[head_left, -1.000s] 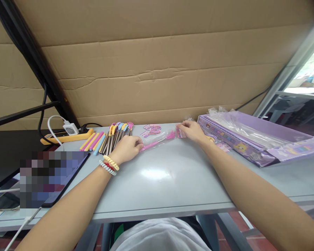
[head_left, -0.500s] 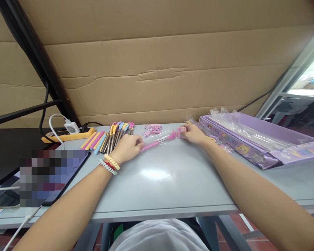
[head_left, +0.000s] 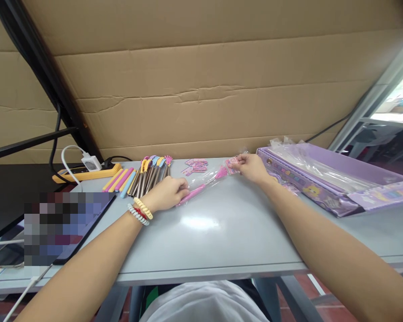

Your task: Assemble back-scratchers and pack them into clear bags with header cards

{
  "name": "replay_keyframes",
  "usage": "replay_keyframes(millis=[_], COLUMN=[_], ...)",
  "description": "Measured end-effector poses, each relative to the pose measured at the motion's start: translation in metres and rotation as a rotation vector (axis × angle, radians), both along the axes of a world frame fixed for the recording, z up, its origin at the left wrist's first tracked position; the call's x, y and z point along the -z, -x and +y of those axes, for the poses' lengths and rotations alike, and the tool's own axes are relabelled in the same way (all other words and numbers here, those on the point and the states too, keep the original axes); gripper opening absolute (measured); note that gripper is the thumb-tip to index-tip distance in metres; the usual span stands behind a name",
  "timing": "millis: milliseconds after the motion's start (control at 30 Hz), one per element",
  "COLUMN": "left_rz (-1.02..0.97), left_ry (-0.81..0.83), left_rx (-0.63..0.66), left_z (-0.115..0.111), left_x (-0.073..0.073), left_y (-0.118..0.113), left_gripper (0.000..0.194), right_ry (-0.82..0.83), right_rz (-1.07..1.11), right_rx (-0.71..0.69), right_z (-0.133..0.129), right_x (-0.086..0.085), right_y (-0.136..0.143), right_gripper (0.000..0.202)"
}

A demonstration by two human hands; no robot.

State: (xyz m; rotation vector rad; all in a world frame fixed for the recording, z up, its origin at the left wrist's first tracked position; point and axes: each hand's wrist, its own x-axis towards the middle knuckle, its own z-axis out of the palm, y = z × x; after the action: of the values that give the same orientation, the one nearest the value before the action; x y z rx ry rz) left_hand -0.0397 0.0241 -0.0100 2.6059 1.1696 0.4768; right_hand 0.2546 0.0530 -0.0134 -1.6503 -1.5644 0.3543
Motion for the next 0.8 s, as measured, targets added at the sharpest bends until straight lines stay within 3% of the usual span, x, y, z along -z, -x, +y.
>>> replay_keyframes(millis=[100, 233, 333, 400, 467, 567, 633, 700, 800], left_rz=[-0.05, -0.221, -0.398, -0.519, -0.62, -0.721, -0.762, -0.785, -0.777], left_ry=[-0.005, -0.1, -0.137, -0.13, -0.123, -0.109, -0.084, -0.038, 0.057], left_rx=[-0.035, -0.137, -0.221, -0.277, -0.335, -0.375, -0.344, -0.278, -0.161], left_z=[-0.002, -0.004, -0.006, -0.005, -0.004, -0.003, -0.004, -0.006, -0.009], left_x=[0.001, 0.0, -0.001, -0.001, 0.0, 0.002, 0.004, 0.006, 0.008], left_y=[-0.004, -0.01, -0.012, -0.013, -0.014, -0.017, -0.02, -0.024, -0.028], left_gripper=[0.015, 0.015, 0.014, 0.015, 0.016, 0.016, 0.017, 0.019, 0.018], right_ry=[-0.129, -0.464, -0.609, -0.619, -0.572, -0.43, -0.296, -0.263, -0.306], right_rz=[-0.062, -0.073, -0.083, -0.101, -0.124, -0.128, -0.085, -0.067, -0.086], right_rx=[0.046, 0.175, 0.198, 0.088, -0.137, -0.554, -0.733, -0.794, -0.769], right_z=[0.003, 0.008, 0.006, -0.001, -0.013, -0.033, -0.044, -0.049, -0.047], right_x=[0.003, 0.003, 0.001, 0.001, 0.004, 0.01, 0.014, 0.017, 0.018], right_y=[0.003, 0.001, 0.007, 0.021, 0.042, 0.077, 0.095, 0.103, 0.1], right_gripper=[0.035, 0.068, 0.056, 0.04, 0.031, 0.045, 0.066, 0.072, 0.063])
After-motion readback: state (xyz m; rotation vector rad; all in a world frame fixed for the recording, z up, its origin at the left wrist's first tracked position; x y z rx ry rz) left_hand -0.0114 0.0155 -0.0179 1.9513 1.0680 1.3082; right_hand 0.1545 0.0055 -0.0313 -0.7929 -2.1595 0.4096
